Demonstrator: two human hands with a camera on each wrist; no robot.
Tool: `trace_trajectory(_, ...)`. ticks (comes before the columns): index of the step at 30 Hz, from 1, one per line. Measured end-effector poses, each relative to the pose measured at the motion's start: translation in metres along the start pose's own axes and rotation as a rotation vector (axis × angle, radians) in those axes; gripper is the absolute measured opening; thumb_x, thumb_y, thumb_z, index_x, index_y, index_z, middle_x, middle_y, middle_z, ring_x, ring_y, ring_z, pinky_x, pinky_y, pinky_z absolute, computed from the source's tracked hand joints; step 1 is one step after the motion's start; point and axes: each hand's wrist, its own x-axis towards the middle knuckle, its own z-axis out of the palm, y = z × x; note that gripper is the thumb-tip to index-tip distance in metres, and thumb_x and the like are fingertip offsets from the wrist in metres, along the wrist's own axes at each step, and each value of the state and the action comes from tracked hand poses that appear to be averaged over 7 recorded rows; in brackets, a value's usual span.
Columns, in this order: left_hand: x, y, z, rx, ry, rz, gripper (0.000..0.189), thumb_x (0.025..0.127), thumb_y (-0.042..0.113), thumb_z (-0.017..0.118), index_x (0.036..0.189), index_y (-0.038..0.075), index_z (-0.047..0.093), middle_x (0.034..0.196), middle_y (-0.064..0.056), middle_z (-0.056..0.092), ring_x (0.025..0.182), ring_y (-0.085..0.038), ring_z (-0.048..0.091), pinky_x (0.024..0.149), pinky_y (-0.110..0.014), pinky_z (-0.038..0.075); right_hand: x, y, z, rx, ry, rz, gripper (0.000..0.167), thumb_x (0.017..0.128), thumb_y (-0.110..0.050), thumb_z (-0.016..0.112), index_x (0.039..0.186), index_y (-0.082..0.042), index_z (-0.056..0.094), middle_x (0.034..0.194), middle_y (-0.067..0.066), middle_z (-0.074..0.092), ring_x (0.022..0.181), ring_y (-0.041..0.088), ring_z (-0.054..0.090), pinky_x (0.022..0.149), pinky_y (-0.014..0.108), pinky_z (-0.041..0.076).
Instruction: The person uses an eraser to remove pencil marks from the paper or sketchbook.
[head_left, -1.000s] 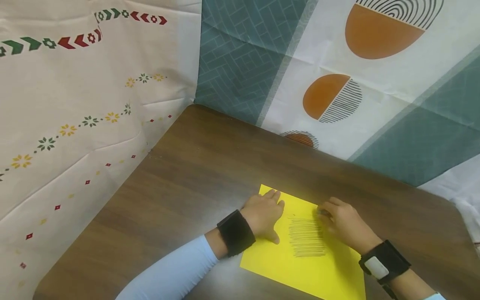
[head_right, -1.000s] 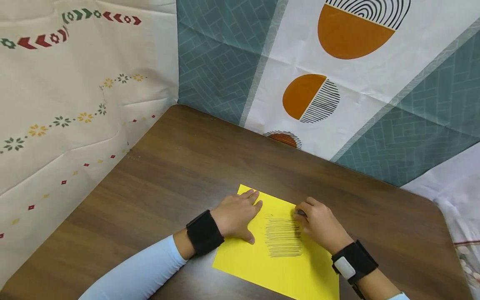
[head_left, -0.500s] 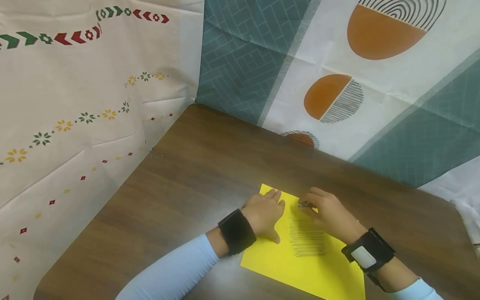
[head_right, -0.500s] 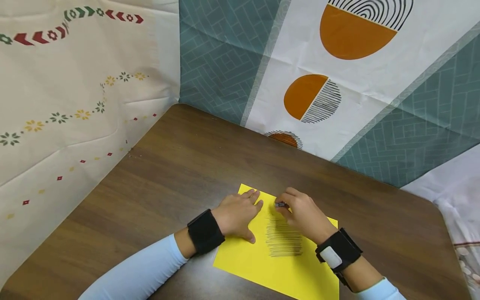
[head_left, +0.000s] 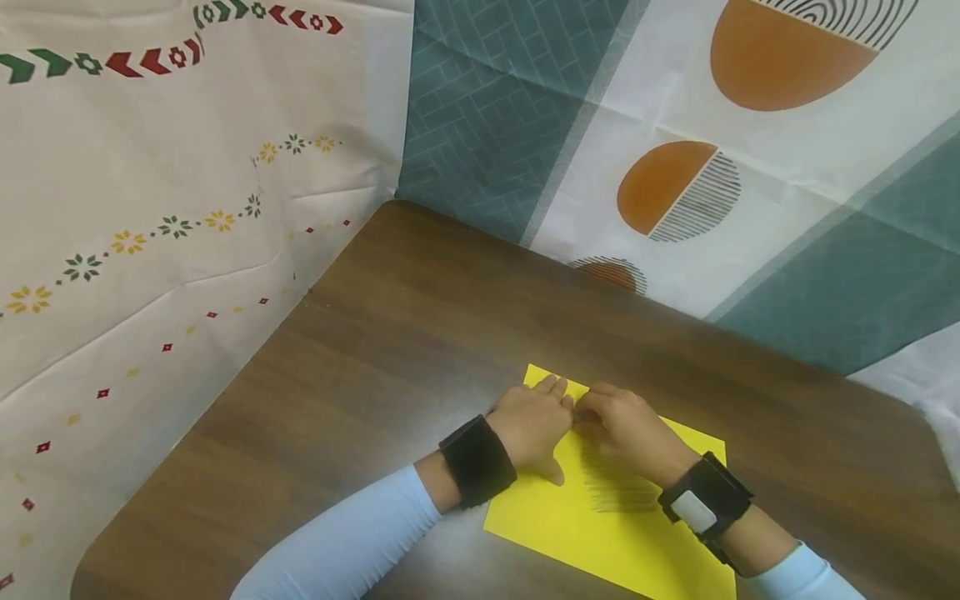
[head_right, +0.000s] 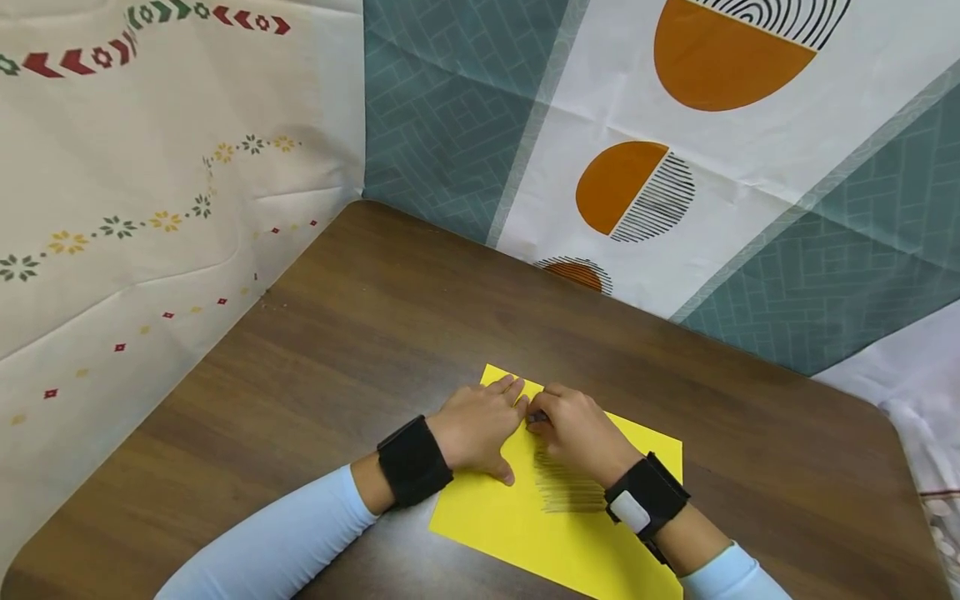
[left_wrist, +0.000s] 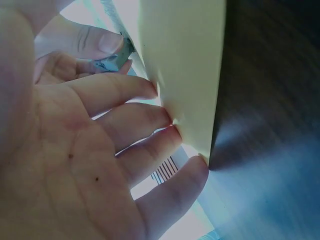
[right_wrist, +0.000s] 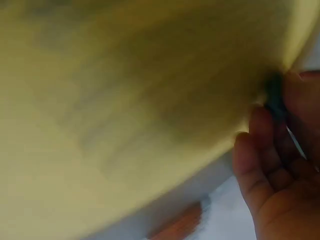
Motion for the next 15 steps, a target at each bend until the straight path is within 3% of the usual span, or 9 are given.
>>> trace_trajectory(8,0.002,-0.001,0.0,-0.001,-0.012,0.007,0.1,0.077,0.067,0.076,0.155,0.013,0.043,0.162,-0.007,0.033,0.149,-0.02,0.028,0.11,-0.04,0.039,-0.005,0.0,0.005,-0.16,0.017,-0.056,0.025,0.073,0.011,0.083,0.089,-0.004,0.071,0.08,-0.001,0.055,0.073,0.014,0.055,0.069,0.031,0.056)
trace_trajectory(15,0.001,-0.003,0.0,-0.022,-0.032,0.011,0.101,0.079,0.066,0.075,0.156,0.011,0.04,0.163,-0.007,0.029,0.151,-0.021,0.025,0.114,-0.039,0.034,-0.042,0.033,-0.007,-0.235,0.025,0.113,0.023,0.073,0.012,0.082,0.086,-0.002,0.068,0.082,0.002,0.057,0.073,0.018,0.059,0.067,0.038,0.056)
